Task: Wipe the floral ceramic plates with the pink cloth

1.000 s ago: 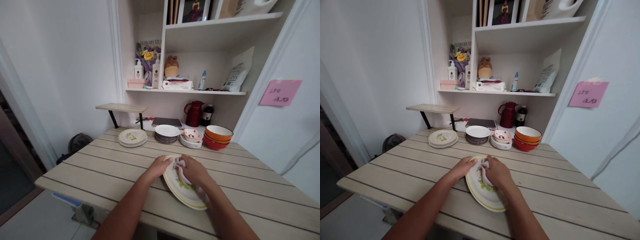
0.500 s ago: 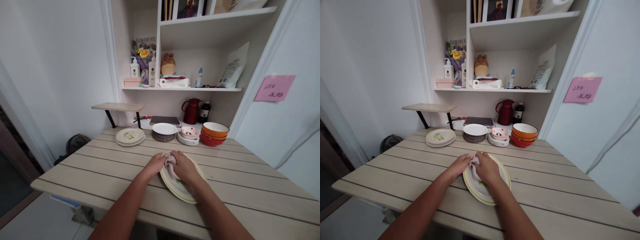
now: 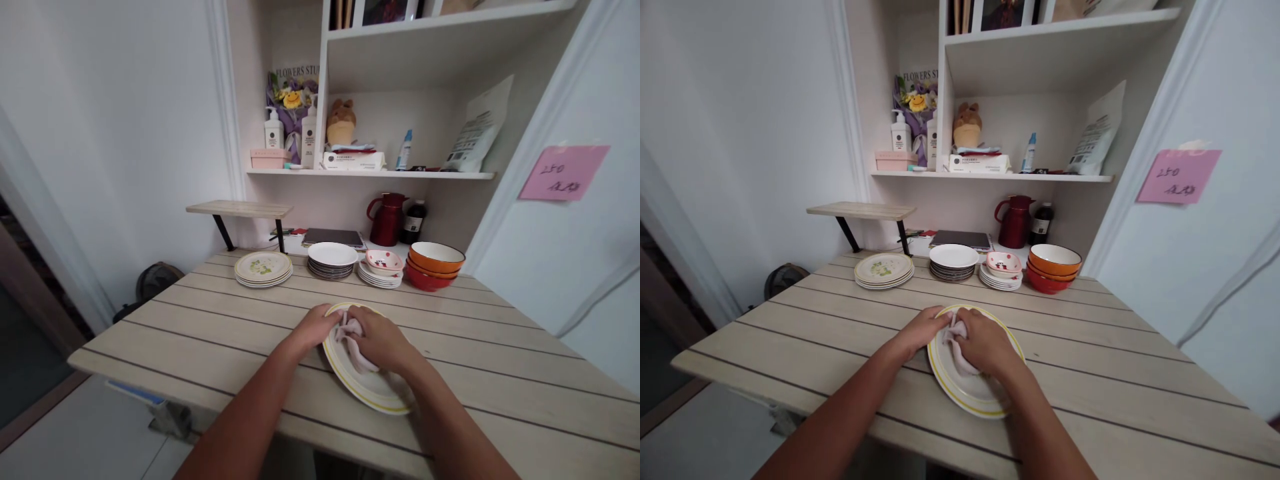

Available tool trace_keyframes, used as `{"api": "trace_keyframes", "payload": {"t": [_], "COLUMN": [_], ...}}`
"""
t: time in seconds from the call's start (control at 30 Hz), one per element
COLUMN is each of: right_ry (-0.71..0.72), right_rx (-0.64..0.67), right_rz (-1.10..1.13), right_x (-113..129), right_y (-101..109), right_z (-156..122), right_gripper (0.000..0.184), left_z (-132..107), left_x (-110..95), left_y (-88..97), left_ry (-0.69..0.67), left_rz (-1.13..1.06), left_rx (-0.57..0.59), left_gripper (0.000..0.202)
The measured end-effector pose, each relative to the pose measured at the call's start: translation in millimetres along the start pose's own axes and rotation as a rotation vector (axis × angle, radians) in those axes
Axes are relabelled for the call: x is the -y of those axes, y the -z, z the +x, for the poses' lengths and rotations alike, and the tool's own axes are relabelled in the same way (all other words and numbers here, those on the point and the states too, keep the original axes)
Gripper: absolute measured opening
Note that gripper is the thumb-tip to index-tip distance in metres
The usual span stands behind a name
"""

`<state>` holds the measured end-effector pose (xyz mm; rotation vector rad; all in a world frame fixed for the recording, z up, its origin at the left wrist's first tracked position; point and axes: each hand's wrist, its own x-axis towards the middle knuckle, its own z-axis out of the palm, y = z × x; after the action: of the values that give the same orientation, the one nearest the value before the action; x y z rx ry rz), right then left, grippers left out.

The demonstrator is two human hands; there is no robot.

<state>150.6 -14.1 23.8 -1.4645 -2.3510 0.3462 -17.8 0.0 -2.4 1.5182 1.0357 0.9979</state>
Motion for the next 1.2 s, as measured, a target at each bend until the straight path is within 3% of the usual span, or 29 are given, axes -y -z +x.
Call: {"api": "trace_keyframes", "payload": {"t": [0.23,0.57,0.83,0.93,1.1,1.2], "right_ry": [0.060,-0.047,-0.115,-0.074,0.169,0.127], "right_rx": [-0.017,-0.062,-0.016,0.027,0.055,-0.017], "right_rz": [0.051,0.028,-0.038,-0.043,0.098,0.112], "right_x": [8,0,-9,-8,4,8], "right_y": [-4,-5,1,3,-3,-10], "right_z": [0,8,2,-6,-9,-2], "right_gripper": [0.024,0.021,0.016,0.014,0.028,0.030], "left_z": [3,2,-1,0,3,3], "left_x": [1,0,-1,0,4,5], "left_y": [3.2,2.3,0.4,0.1,1.3,2.5], "left_ry": [-0.001,-0.016,-0.016,-0.027,-0.014,0.011], "left_rz": [0.034,0.072,0.080,0.055,-0.027,-0.118], "left_rx": [-0.066,-0.022,-0.006,-0.021,-0.071,-0.097], "left_gripper": [0.024,0.034,0.040,0.036,0.022,0.020]}}
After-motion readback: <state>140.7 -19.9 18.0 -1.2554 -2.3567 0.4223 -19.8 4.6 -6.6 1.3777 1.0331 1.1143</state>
